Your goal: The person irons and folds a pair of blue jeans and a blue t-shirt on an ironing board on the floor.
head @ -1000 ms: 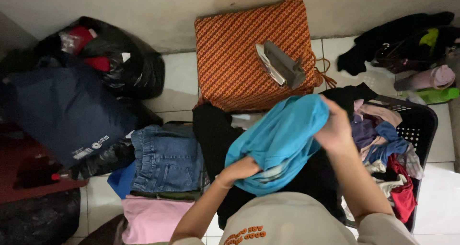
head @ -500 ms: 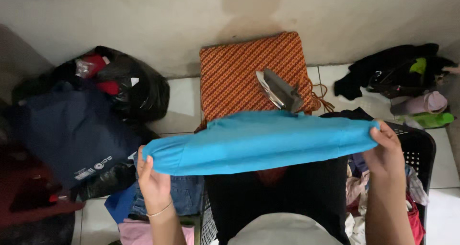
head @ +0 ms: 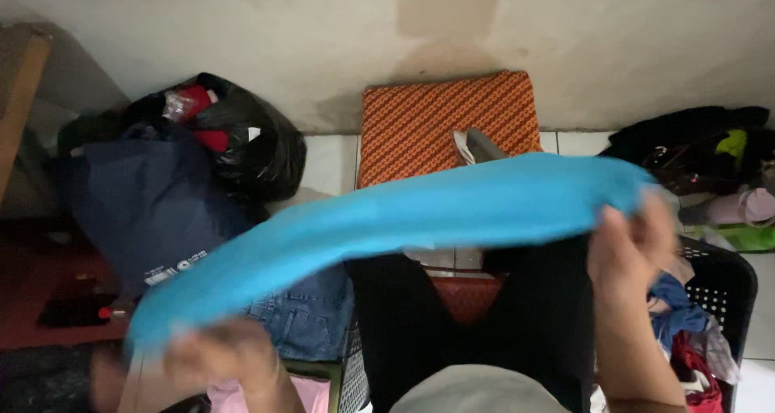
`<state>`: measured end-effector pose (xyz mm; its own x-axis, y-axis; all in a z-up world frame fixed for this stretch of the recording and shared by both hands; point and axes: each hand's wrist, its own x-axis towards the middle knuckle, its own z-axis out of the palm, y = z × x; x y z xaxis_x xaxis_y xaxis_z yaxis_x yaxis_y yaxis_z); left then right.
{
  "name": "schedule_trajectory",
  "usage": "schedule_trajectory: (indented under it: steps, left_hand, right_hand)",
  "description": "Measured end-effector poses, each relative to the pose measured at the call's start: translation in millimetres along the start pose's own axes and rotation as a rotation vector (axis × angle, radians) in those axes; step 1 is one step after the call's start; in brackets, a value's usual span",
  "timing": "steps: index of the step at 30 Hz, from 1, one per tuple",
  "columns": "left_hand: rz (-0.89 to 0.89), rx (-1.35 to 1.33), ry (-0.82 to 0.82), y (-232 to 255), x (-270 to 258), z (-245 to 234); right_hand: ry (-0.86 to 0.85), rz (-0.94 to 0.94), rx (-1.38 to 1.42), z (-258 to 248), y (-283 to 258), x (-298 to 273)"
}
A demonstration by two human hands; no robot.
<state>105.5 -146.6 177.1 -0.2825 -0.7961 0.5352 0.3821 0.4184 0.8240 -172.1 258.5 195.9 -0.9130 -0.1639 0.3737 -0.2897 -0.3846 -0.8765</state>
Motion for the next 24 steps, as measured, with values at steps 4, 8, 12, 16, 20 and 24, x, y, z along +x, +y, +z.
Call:
schedule_trajectory:
  steps: [4,8,12,16,20,24]
  left_hand:
    - [0.107,0.790,-0.520,-44.1,-43.5,-19.5]
    - [-0.060,1.286,-0.983,-101.6,-99.5,-49.5]
    - [-0.568,0.932,-1.014,-150.4,-104.6,-63.6]
    - [-0.862,0.491,-0.752,-110.6,-85.7,-91.3]
    - [-0.490,0.208,-0.377,-10.4,-26.8,-110.8]
    - [-0.171,-0.136,-0.069,101.6,5.6,-88.5]
  right_hand:
    - [-0.380,-0.164,-0.811,-19.8,44.6,-20.2]
    - [-1.116,0.274,-1.344,-92.7,146.5,-71.0]
    - [-1.028,0.551,-1.159,-117.4,177.7,-83.6]
    - [-0.665,0.767,-0.755,-91.3,123.9,-46.4]
    - [-0.598,0.771,-0.368,-79.8,57.1,-1.8]
    - [-0.451,0.556,-0.009,-76.4,12.1,48.4]
